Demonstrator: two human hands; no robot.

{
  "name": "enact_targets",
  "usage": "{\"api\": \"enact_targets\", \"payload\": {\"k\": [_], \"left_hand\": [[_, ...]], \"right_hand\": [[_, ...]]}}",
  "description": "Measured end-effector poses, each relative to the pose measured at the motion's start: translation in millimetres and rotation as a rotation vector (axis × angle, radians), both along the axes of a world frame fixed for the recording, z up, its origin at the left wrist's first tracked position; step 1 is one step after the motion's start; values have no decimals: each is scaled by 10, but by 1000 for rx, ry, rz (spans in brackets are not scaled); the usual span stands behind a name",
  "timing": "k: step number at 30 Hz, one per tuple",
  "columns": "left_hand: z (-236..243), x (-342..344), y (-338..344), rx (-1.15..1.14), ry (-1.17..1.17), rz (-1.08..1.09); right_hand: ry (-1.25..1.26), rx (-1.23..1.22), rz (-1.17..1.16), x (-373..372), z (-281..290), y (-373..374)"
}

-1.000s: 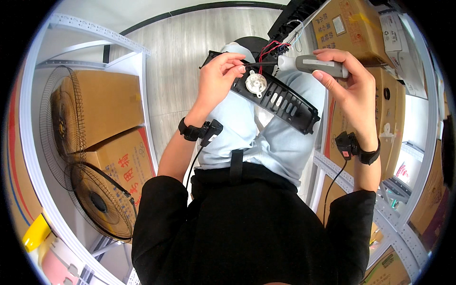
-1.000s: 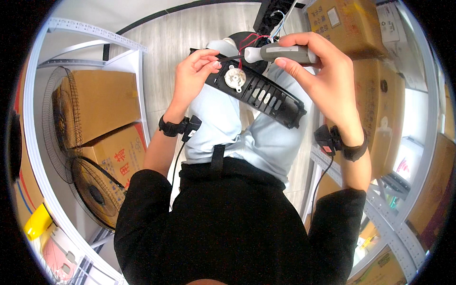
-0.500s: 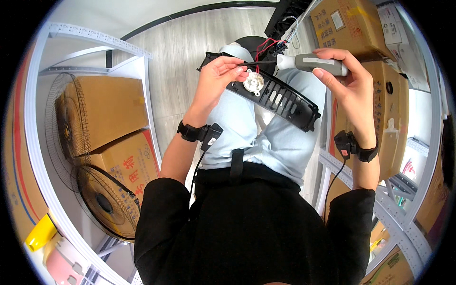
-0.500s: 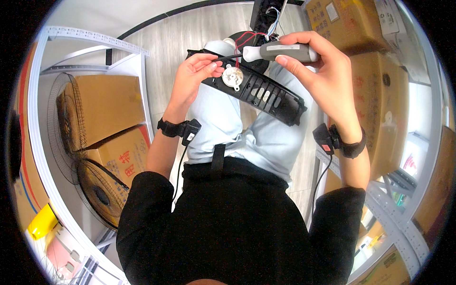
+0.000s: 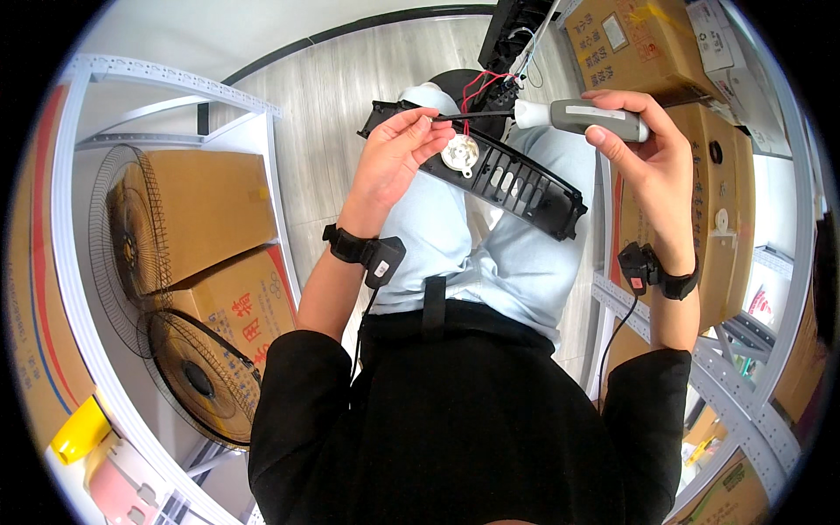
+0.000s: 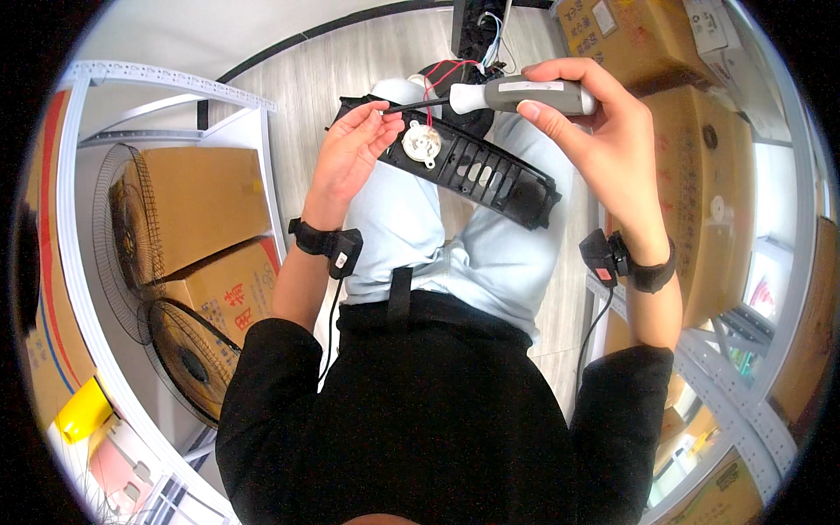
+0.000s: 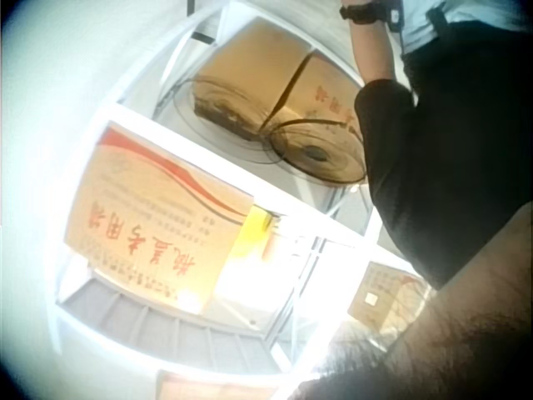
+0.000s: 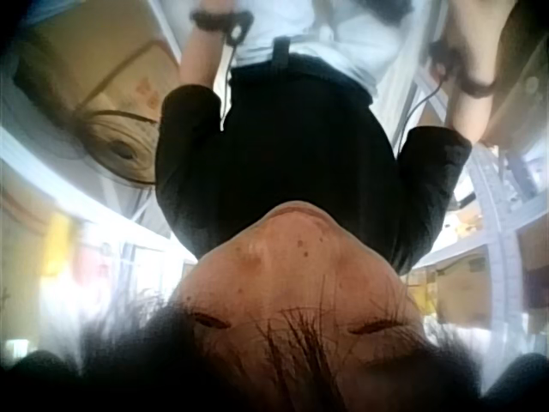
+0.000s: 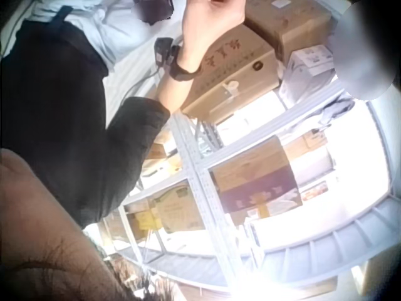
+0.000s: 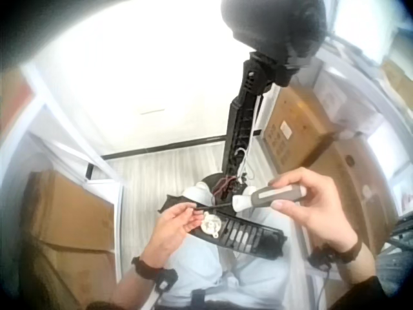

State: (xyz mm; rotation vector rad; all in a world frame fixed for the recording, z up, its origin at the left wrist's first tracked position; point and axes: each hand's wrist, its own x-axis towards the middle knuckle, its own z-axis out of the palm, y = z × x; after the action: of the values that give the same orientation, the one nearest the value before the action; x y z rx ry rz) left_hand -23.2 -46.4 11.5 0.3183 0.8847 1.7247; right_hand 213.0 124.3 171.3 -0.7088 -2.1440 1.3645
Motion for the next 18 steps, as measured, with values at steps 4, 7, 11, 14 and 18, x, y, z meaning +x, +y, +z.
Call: {"api": "enact_targets", "payload": {"k": [4, 7, 11, 14, 18], "left_hand": [[9, 4, 3, 17, -61, -12], [-9, 3, -5, 43, -46, 11], [-8, -42, -29, 2, 9, -50], [23, -42, -13, 0, 46, -94], [211, 77, 50, 12, 100, -67]], "right_hand": [[0, -21, -11, 34, 22, -15], [45, 63, 45, 34, 46, -29], [-6, 374, 182, 51, 152, -28], [-62, 427, 169, 46, 244, -89], [-59, 377, 68, 78, 275, -149]]}}
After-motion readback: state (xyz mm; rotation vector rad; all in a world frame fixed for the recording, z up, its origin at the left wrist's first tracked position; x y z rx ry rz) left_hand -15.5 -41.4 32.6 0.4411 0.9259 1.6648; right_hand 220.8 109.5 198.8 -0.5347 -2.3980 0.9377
